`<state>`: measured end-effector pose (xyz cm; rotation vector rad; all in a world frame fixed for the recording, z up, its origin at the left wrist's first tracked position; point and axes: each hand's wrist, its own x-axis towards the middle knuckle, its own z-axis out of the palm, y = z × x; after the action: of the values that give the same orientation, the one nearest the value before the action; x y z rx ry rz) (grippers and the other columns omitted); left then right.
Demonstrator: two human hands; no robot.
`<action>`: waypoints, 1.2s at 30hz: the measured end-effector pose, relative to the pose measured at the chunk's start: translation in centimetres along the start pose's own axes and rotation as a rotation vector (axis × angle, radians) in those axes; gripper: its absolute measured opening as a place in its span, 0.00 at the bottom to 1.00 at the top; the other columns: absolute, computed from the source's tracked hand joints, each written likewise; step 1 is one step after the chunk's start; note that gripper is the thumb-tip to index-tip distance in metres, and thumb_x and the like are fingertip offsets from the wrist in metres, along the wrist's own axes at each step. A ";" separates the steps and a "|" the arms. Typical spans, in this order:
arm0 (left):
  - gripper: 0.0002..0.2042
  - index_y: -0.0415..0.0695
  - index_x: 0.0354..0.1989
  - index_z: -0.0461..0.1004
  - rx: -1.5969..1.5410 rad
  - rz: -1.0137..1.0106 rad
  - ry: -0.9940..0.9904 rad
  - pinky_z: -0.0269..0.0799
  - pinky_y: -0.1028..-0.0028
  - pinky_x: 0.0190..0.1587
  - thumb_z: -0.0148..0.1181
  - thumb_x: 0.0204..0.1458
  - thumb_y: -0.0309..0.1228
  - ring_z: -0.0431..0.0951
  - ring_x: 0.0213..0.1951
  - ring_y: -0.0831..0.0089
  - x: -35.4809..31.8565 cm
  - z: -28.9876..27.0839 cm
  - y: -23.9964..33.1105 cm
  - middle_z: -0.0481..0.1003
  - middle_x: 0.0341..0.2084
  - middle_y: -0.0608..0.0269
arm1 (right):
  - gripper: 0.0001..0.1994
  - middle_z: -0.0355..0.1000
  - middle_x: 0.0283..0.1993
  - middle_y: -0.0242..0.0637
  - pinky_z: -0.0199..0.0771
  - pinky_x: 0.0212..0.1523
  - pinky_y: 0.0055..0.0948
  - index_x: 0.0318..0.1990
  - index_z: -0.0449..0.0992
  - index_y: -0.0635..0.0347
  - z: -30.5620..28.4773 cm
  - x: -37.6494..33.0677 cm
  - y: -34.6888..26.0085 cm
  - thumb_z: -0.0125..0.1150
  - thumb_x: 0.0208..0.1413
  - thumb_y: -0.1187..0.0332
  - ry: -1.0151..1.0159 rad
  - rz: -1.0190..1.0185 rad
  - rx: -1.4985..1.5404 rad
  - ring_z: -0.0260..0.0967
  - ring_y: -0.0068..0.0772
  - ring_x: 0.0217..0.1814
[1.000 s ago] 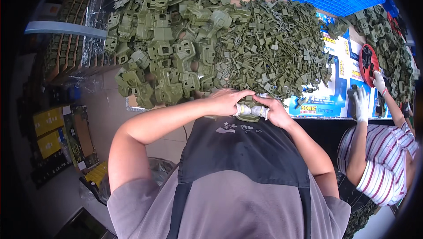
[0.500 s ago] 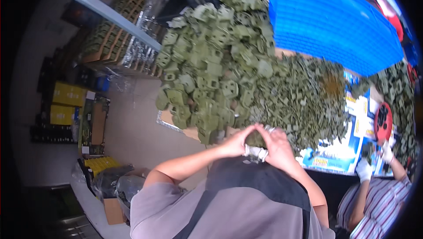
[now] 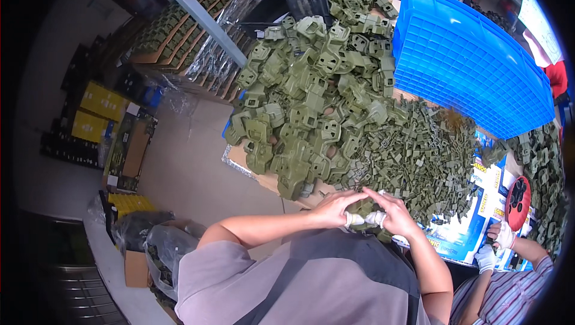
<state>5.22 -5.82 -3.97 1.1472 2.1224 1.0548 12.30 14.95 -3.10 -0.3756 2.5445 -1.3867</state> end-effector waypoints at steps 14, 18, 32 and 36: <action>0.32 0.38 0.62 0.52 -0.600 0.036 -0.182 0.50 0.71 0.61 0.54 0.50 0.39 0.57 0.62 0.66 4.8 -0.7 2.0 0.54 0.62 0.54 | 0.38 0.51 0.65 0.45 0.50 0.64 0.38 0.63 0.54 0.53 -4.0 -3.8 -2.3 0.63 0.44 0.58 0.411 -0.033 0.213 0.48 0.44 0.68; 0.31 0.42 0.62 0.56 -0.490 -0.098 -0.380 0.53 0.68 0.60 0.57 0.48 0.37 0.60 0.60 0.65 4.3 0.3 1.7 0.62 0.57 0.52 | 0.34 0.64 0.56 0.45 0.63 0.56 0.38 0.61 0.59 0.48 -2.6 -6.0 -1.2 0.55 0.41 0.76 0.348 0.035 0.151 0.62 0.48 0.55; 0.47 0.45 0.63 0.49 -0.228 -0.047 -0.248 0.60 0.69 0.56 0.73 0.32 0.28 0.65 0.55 0.67 5.8 -0.6 1.2 0.63 0.55 0.53 | 0.30 0.63 0.58 0.37 0.59 0.58 0.31 0.57 0.64 0.59 1.2 -12.3 1.5 0.67 0.42 0.74 0.752 0.202 0.606 0.58 0.31 0.60; 0.44 0.45 0.64 0.46 -0.223 0.059 0.006 0.53 0.66 0.61 0.69 0.38 0.30 0.59 0.60 0.60 8.1 0.4 1.1 0.56 0.59 0.50 | 0.25 0.62 0.56 0.42 0.58 0.60 0.35 0.56 0.65 0.58 -1.0 -12.9 5.8 0.61 0.50 0.67 0.818 0.270 0.411 0.60 0.35 0.59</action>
<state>1.82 1.58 -3.84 1.1052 1.9284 1.2866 23.49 22.95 -6.57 0.7224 2.5730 -2.1915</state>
